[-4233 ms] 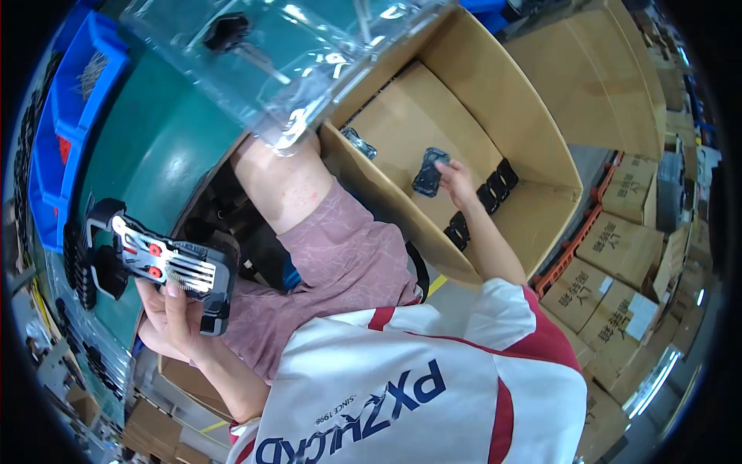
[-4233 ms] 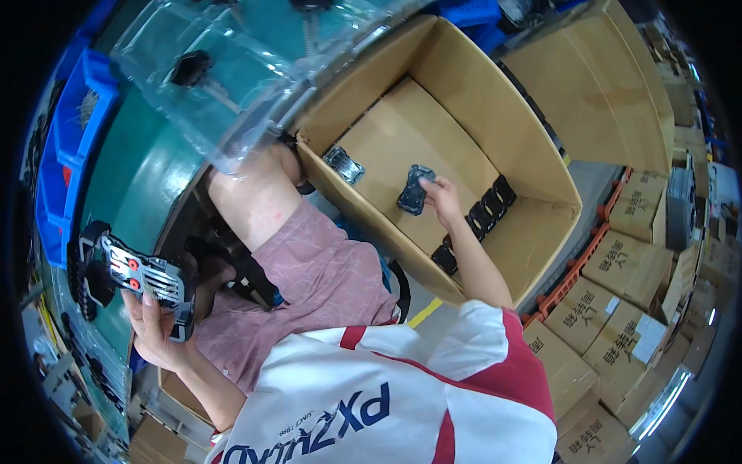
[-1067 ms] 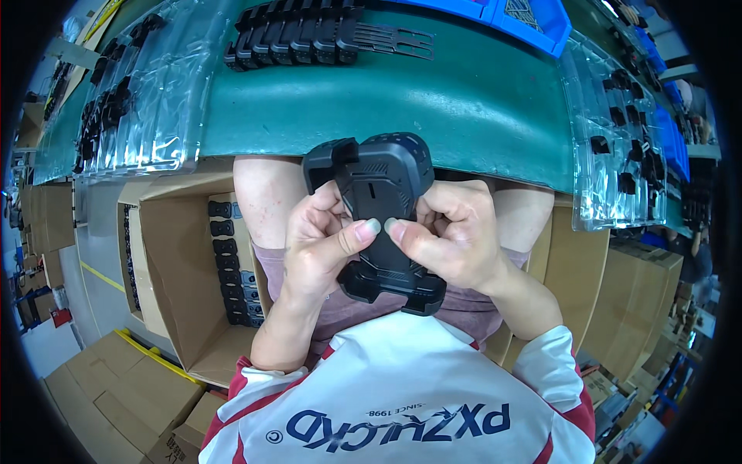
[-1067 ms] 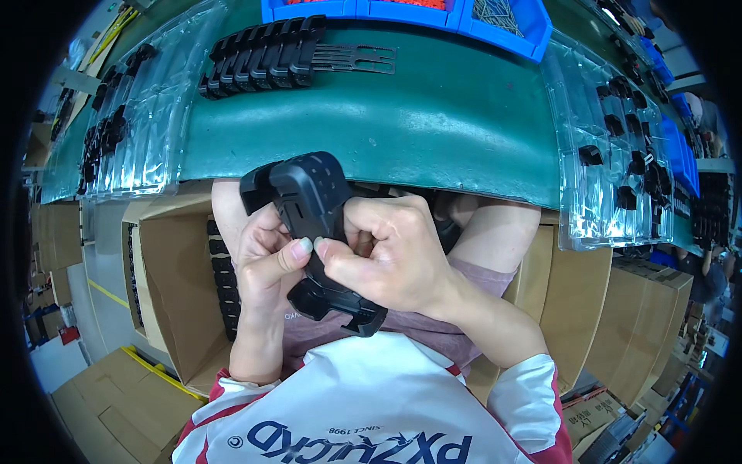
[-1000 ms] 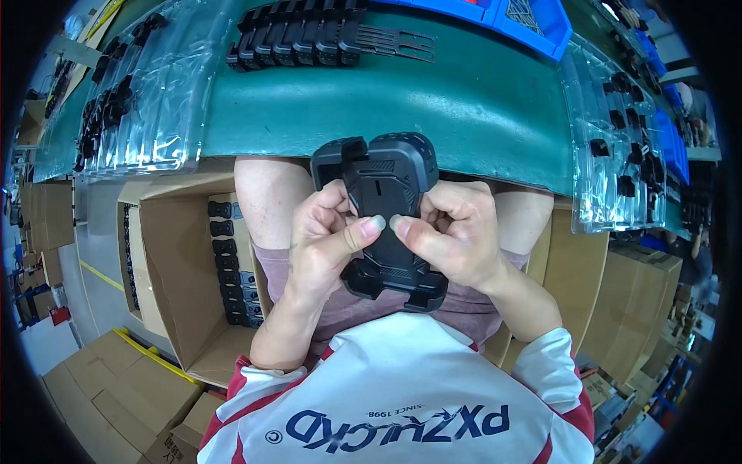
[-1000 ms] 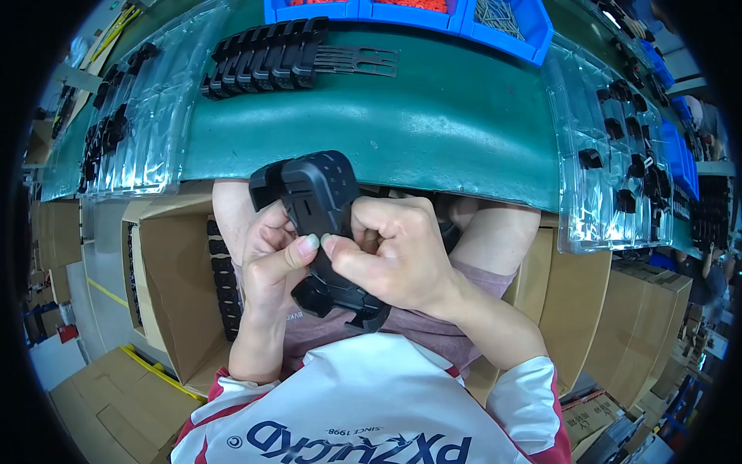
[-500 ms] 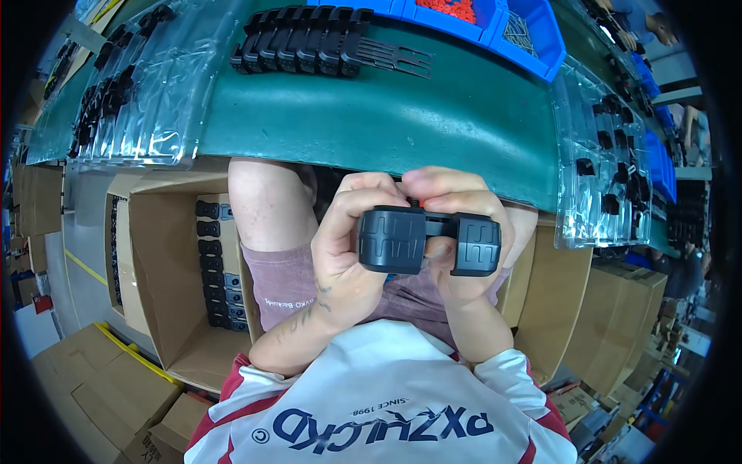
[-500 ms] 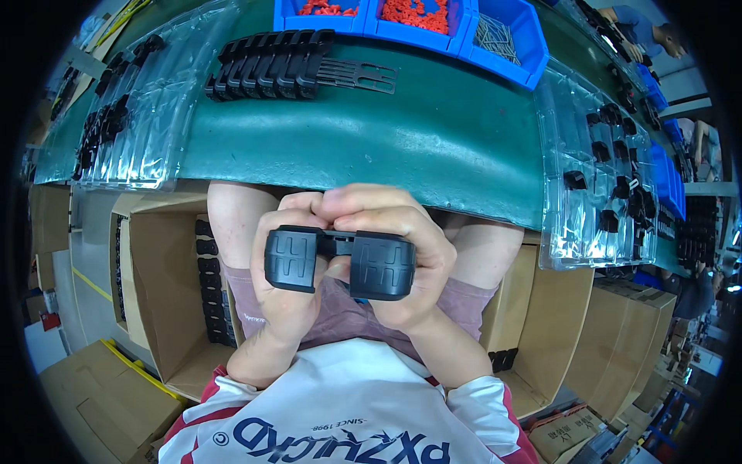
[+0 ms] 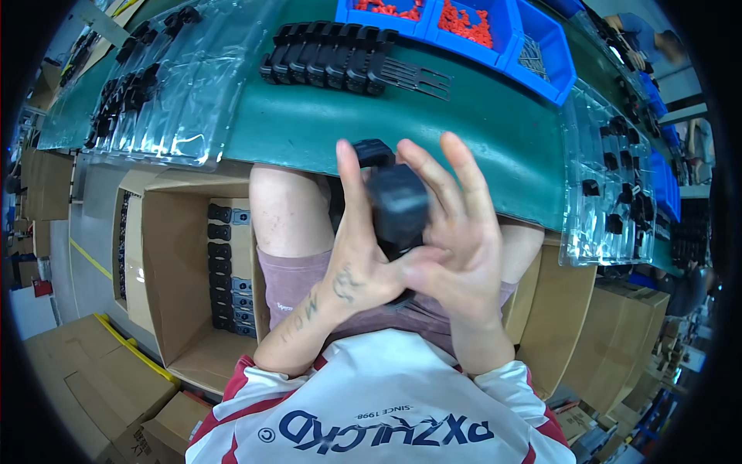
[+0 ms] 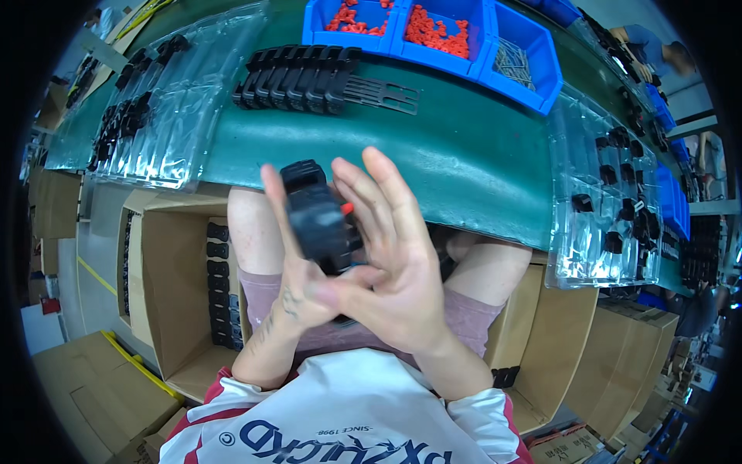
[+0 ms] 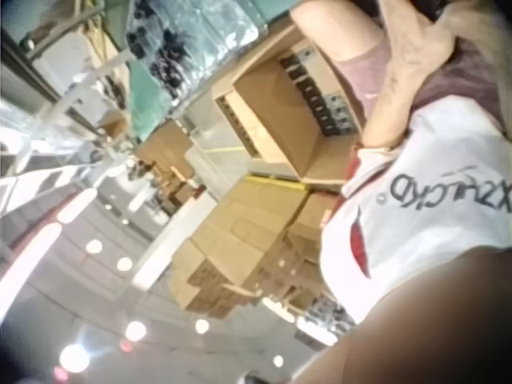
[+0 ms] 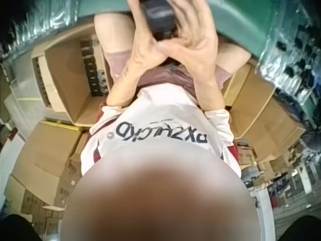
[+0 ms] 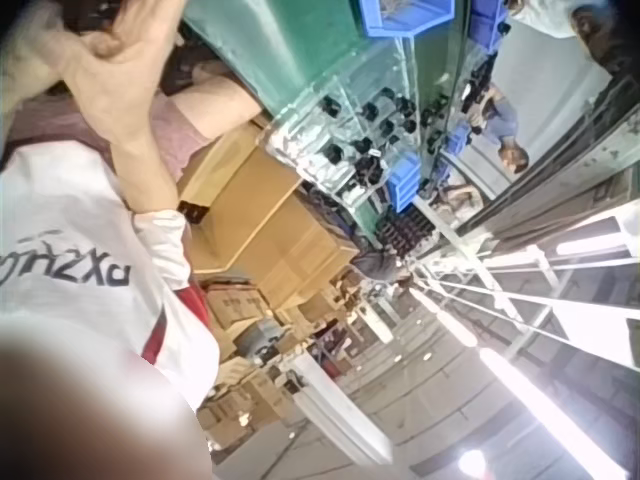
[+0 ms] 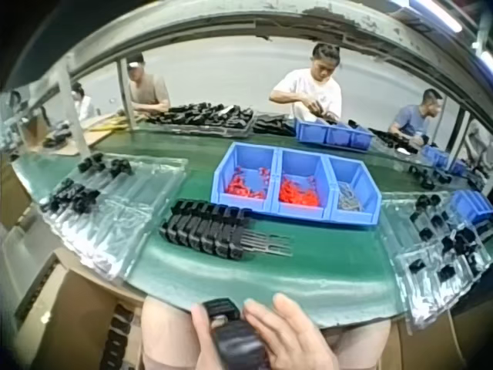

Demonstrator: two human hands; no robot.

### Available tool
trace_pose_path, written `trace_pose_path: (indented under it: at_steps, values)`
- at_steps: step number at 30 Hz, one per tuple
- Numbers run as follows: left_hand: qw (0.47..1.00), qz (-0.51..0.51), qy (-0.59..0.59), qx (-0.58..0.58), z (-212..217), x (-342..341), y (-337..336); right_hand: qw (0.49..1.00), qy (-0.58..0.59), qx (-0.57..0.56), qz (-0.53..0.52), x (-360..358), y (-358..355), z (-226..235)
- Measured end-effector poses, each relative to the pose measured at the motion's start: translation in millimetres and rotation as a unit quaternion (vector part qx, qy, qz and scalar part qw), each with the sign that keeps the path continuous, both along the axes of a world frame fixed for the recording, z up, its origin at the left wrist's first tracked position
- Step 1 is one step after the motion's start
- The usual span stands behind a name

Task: Assembling red plastic knobs onto black device holder frames and placing the completed units into a cardboard box.

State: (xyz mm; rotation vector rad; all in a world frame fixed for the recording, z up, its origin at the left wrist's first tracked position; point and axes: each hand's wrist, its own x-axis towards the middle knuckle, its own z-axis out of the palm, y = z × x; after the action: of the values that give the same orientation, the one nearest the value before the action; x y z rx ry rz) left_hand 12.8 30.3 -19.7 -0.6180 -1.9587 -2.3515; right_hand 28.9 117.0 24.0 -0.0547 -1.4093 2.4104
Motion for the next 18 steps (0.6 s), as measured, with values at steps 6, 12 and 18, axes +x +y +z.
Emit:
trace_pose_path:
  at_steps: [6, 12, 18]
  values:
    - [0.952, -0.158, -0.175, 0.197, 7, -1, -19, 0.982, -0.018, 0.117, 0.149, -9, 23, -24]
    - [0.945, -0.123, -0.197, 0.232, 6, -8, -28, 0.946, -0.186, 0.048, 0.261, -8, 16, -11]
    - [0.917, -0.042, -0.146, 0.368, 0, -28, -30, 0.953, -0.016, 0.227, 0.201, 16, -14, -38]
